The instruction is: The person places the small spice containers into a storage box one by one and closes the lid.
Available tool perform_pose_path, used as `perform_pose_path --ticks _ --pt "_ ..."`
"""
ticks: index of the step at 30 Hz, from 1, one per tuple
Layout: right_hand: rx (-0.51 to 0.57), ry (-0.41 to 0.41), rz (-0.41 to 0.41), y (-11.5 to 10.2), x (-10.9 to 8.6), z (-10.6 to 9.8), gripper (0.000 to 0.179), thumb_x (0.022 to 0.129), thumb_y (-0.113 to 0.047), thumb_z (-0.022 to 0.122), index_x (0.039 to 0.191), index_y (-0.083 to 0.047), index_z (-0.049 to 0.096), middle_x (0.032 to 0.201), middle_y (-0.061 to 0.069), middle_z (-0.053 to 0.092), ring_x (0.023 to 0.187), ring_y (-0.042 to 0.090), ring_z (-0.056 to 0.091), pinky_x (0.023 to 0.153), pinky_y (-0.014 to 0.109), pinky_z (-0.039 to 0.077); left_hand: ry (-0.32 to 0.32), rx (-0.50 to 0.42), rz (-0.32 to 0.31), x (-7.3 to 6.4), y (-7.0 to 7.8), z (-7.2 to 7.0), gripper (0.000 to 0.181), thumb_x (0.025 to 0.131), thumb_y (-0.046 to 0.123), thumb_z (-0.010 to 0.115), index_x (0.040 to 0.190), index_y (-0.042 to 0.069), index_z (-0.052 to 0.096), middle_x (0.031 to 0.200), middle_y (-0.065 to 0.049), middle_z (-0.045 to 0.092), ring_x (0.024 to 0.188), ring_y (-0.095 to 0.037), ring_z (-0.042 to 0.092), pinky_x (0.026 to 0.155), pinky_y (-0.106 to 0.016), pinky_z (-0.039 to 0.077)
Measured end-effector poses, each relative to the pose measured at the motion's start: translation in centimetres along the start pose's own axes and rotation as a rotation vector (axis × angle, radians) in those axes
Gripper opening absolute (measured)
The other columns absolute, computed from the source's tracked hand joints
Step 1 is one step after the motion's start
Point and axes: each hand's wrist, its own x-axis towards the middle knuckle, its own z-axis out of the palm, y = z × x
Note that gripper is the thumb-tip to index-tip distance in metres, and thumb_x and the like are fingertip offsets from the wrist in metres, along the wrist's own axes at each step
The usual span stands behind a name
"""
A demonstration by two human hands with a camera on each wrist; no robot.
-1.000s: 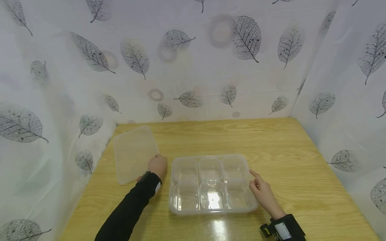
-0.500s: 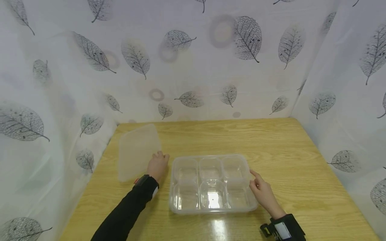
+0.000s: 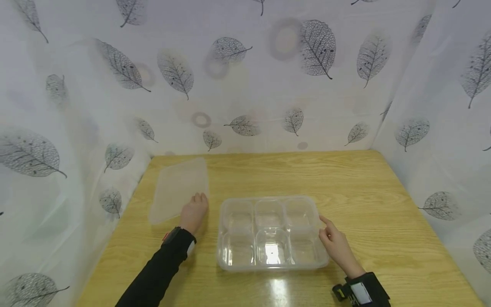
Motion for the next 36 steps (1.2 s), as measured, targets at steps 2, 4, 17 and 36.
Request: perform_pose_path --ticks 2,4,17,36 --pt "-0.002 0.0 0.006 0.0 0.0 0.0 0.038 0.089 -0.006 0.043 0.125 0.005 0.041 0.062 0.0 0.04 0.048 0.009 0.033 0.042 0.022 0.031 0.044 0.003 0.001 -0.1 -0.2 0.0 0.023 0.067 -0.011 0.067 0.089 -0.01 0.061 0.081 -0.022 0.061 0.069 -0.029 0.06 0.045 -0.032 0.049" --pt "-0.003 -0.001 0.012 0.0 0.0 0.0 0.037 0.09 -0.007 0.043 0.125 0.005 0.041 0.062 0.001 0.04 0.048 0.009 0.034 0.042 0.022 0.032 0.091 -0.007 0.005 -0.2 -0.4 0.0 0.019 0.067 -0.011 0.067 0.085 -0.009 0.061 0.077 -0.02 0.061 0.066 -0.028 0.059 0.043 -0.031 0.048" --pt "0.005 0.018 0.008 0.1 -0.1 0.1 0.036 0.091 -0.011 0.046 0.123 0.006 0.044 0.062 0.0 0.041 0.051 0.01 0.034 0.043 0.022 0.031 0.214 -0.074 0.089 -0.4 -1.5 -1.3 0.017 0.07 -0.009 0.066 0.086 -0.009 0.06 0.084 -0.02 0.063 0.076 -0.03 0.062 0.063 -0.034 0.051" --pt "-0.017 0.072 -0.064 0.2 0.0 -0.4 0.032 0.093 -0.015 0.043 0.117 0.005 0.051 0.071 0.006 0.053 0.057 0.012 0.045 0.047 0.024 0.039 0.604 -0.203 0.234 1.9 -1.4 -5.4 0.024 0.092 -0.002 0.038 0.085 -0.005 0.061 0.084 -0.018 0.064 0.071 -0.027 0.062 0.061 -0.034 0.051"
